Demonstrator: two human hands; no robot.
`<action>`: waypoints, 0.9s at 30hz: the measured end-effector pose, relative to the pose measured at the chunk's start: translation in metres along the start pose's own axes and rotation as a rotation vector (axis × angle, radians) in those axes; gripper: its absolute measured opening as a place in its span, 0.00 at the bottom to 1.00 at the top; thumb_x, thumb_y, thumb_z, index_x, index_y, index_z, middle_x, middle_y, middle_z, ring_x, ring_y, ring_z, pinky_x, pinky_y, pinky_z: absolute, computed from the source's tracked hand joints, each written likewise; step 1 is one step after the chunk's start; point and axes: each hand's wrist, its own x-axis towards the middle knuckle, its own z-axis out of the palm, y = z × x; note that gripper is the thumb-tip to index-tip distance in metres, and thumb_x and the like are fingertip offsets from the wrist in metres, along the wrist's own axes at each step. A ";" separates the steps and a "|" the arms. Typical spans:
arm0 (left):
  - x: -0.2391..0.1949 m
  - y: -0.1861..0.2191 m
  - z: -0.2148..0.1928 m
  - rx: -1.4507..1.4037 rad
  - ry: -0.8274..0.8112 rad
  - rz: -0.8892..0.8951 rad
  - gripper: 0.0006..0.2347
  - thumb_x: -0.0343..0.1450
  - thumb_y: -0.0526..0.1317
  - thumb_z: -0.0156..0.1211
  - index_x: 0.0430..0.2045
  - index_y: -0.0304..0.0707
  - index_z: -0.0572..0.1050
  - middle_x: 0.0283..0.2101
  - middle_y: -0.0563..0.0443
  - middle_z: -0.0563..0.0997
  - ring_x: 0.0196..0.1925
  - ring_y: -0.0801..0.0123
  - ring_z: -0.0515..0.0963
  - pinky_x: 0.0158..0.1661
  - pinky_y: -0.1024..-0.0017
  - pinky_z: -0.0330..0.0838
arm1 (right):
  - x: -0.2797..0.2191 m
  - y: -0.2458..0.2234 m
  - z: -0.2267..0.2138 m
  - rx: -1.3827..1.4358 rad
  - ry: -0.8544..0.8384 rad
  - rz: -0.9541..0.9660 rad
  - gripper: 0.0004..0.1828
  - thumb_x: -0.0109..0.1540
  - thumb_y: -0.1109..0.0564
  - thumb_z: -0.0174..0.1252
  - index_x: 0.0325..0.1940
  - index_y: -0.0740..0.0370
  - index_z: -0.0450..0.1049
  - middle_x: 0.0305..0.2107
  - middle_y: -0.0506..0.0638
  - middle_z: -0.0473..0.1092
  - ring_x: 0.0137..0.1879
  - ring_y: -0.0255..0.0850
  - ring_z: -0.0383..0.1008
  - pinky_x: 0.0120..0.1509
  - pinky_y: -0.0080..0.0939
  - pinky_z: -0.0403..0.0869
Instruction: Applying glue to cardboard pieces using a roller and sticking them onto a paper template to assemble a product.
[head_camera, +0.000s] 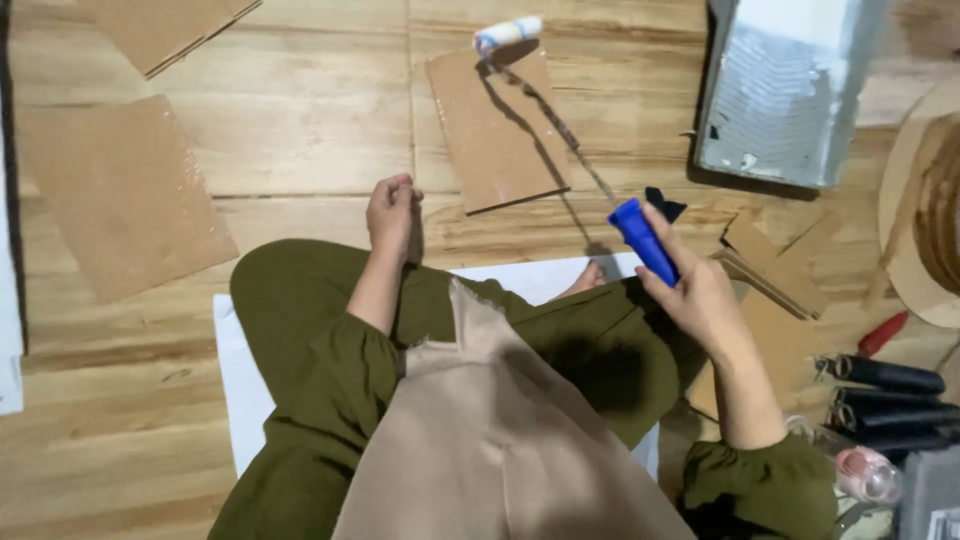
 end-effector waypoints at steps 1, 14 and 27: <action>0.002 -0.004 0.004 -0.001 -0.028 0.008 0.08 0.65 0.42 0.50 0.34 0.50 0.73 0.24 0.57 0.78 0.26 0.78 0.76 0.29 0.81 0.69 | 0.003 0.019 -0.001 -0.005 0.018 0.022 0.39 0.51 0.54 0.56 0.65 0.33 0.53 0.40 0.63 0.69 0.44 0.63 0.68 0.44 0.59 0.69; -0.035 0.018 0.023 0.345 -0.360 0.204 0.17 0.65 0.42 0.51 0.47 0.38 0.69 0.44 0.43 0.75 0.52 0.54 0.69 0.54 0.59 0.59 | 0.063 0.254 0.068 -0.130 0.256 0.503 0.34 0.57 0.47 0.55 0.67 0.41 0.52 0.41 0.69 0.68 0.49 0.61 0.68 0.51 0.57 0.67; -0.012 -0.023 0.064 0.124 -0.194 0.040 0.18 0.62 0.48 0.55 0.43 0.42 0.73 0.43 0.49 0.75 0.50 0.62 0.73 0.50 0.66 0.65 | 0.201 0.118 0.184 0.185 -0.134 0.064 0.22 0.60 0.36 0.46 0.52 0.44 0.69 0.42 0.49 0.69 0.52 0.47 0.66 0.53 0.48 0.65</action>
